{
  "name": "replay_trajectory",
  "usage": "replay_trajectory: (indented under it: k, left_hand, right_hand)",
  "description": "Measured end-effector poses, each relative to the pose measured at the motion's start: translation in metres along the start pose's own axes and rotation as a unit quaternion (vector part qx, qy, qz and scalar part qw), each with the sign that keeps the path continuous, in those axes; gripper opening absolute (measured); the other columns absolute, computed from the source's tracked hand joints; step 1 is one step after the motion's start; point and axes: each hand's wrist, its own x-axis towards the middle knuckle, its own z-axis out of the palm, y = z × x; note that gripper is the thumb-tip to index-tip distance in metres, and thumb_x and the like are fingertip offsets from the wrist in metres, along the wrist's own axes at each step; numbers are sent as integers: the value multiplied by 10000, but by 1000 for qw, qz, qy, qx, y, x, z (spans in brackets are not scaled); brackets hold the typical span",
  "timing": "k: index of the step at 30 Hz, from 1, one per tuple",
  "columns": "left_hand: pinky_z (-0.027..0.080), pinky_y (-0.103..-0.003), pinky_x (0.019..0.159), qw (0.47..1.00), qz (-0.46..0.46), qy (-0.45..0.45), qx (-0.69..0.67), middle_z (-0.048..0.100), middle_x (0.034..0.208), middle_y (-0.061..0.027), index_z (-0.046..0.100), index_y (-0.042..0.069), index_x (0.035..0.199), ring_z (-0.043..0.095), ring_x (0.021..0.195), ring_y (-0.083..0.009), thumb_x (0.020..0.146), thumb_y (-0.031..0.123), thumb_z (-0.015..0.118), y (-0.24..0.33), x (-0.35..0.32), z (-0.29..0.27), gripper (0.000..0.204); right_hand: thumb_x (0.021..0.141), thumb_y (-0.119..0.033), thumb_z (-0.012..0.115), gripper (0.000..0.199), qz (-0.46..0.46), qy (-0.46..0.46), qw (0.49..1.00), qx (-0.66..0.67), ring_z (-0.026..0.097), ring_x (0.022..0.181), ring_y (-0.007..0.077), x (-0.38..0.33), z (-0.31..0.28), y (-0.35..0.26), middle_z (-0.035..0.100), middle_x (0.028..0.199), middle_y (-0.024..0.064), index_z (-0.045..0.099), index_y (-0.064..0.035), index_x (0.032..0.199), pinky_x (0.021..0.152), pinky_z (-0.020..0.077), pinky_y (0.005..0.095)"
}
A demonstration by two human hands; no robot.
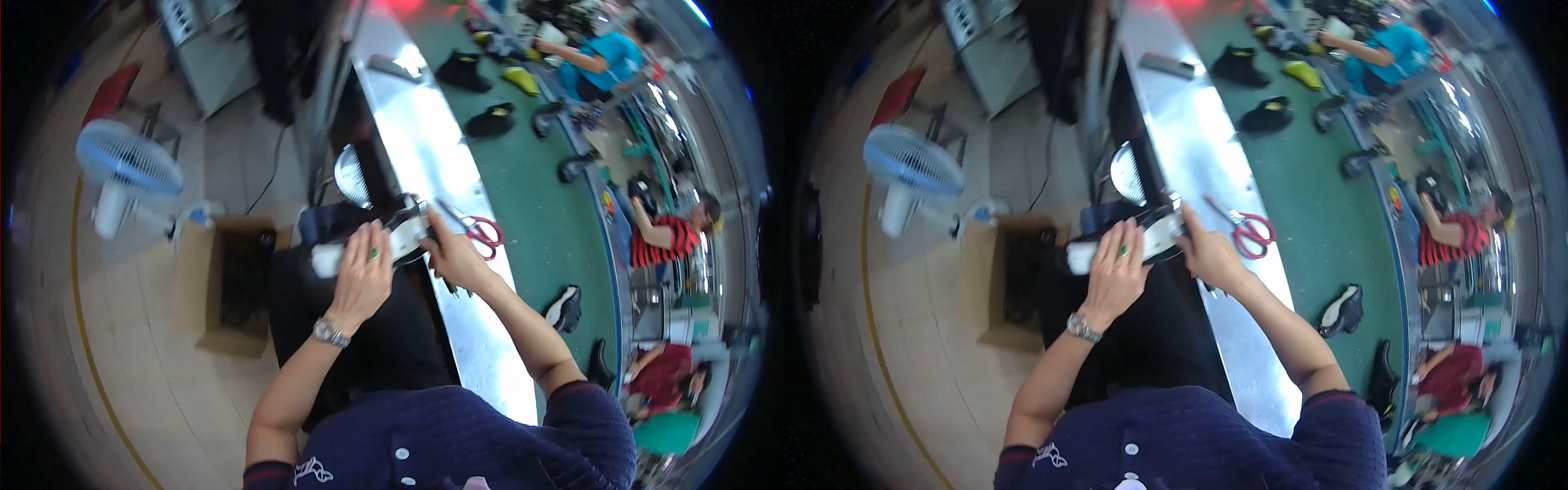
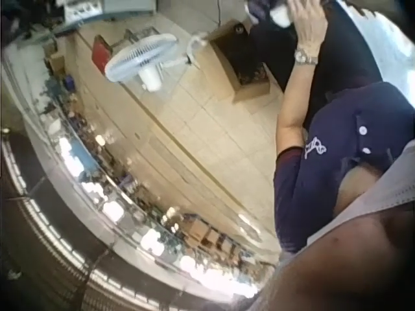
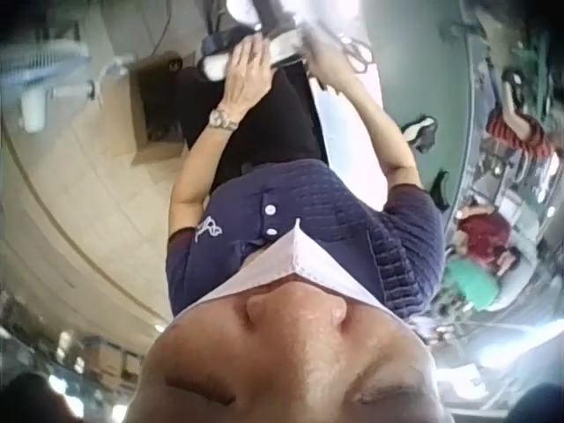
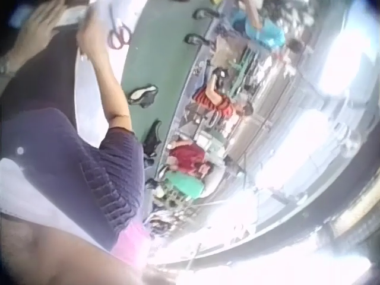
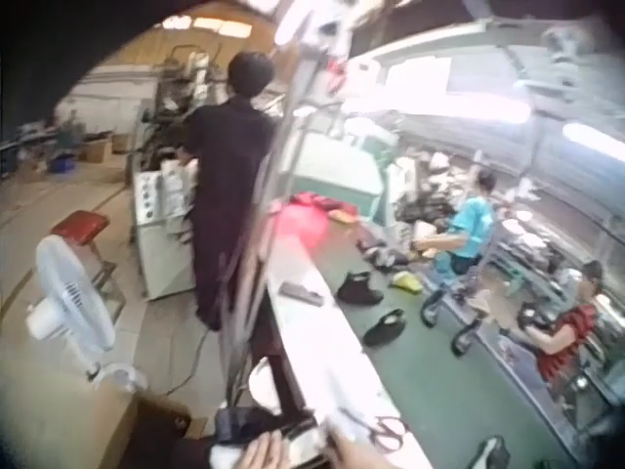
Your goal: Trimming excess material or thread from a shoe using scissors and pliers at an assembly line.
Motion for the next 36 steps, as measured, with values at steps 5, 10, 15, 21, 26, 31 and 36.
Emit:
replay_trajectory:
  k: [5,10,15,21,26,31,36]
  left_hand:
    - [366,-477,1076,1000,-4,-21,12,506,1319,-293,523,-124,1242,480,1242,-424,796,178,679,-3,-10,-2,560]
    - [338,-493,1100,1000,-2,-21,12,497,1324,-301,516,-122,1250,470,1250,-425,799,183,687,8,-4,-2,571]
    - [326,-504,1096,999,-27,-12,10,493,1357,-261,515,-92,1270,451,1280,-407,747,164,742,3,-8,3,625]
    - [331,-483,1099,1000,-15,-10,20,493,1348,-279,516,-88,1264,470,1270,-402,748,173,755,-1,-10,4,626]
    - [345,-472,1093,999,-27,-20,7,505,1335,-271,512,-81,1253,473,1269,-393,747,184,761,2,-5,-2,623]
    - [465,-407,943,975,-117,-111,-150,621,1144,-209,655,-27,1054,569,1096,-351,743,163,748,-19,28,-55,376]
    - [512,-430,771,970,-63,-135,-193,666,828,-204,679,-12,1018,653,833,-346,842,81,638,-55,28,-47,203]
  right_hand:
    - [938,-193,590,589,-169,72,981,-55,646,548,270,-8,-20,-34,630,623,108,327,-75,1451,547,486,376]
    - [918,-258,577,650,-104,14,986,-129,623,658,439,-14,-1,-12,637,751,250,263,-169,1480,592,471,517]
    - [900,-207,601,649,-129,12,989,-73,611,615,436,-18,-16,-33,609,646,236,292,-155,1469,584,454,516]
    - [948,-232,564,596,-85,-36,988,-126,641,558,315,-6,-14,-20,619,599,149,285,-114,1462,544,474,438]
    - [939,-214,574,631,-164,170,970,-60,623,569,377,-18,8,-26,613,627,175,261,-114,1477,524,464,454]
    - [954,-268,539,634,-56,-49,991,-111,637,600,376,-25,-10,-26,643,664,188,239,-114,1490,589,485,476]
    - [1001,-168,510,525,-8,-240,929,282,671,918,196,-41,-12,-25,670,1036,98,289,-93,1472,816,527,314]
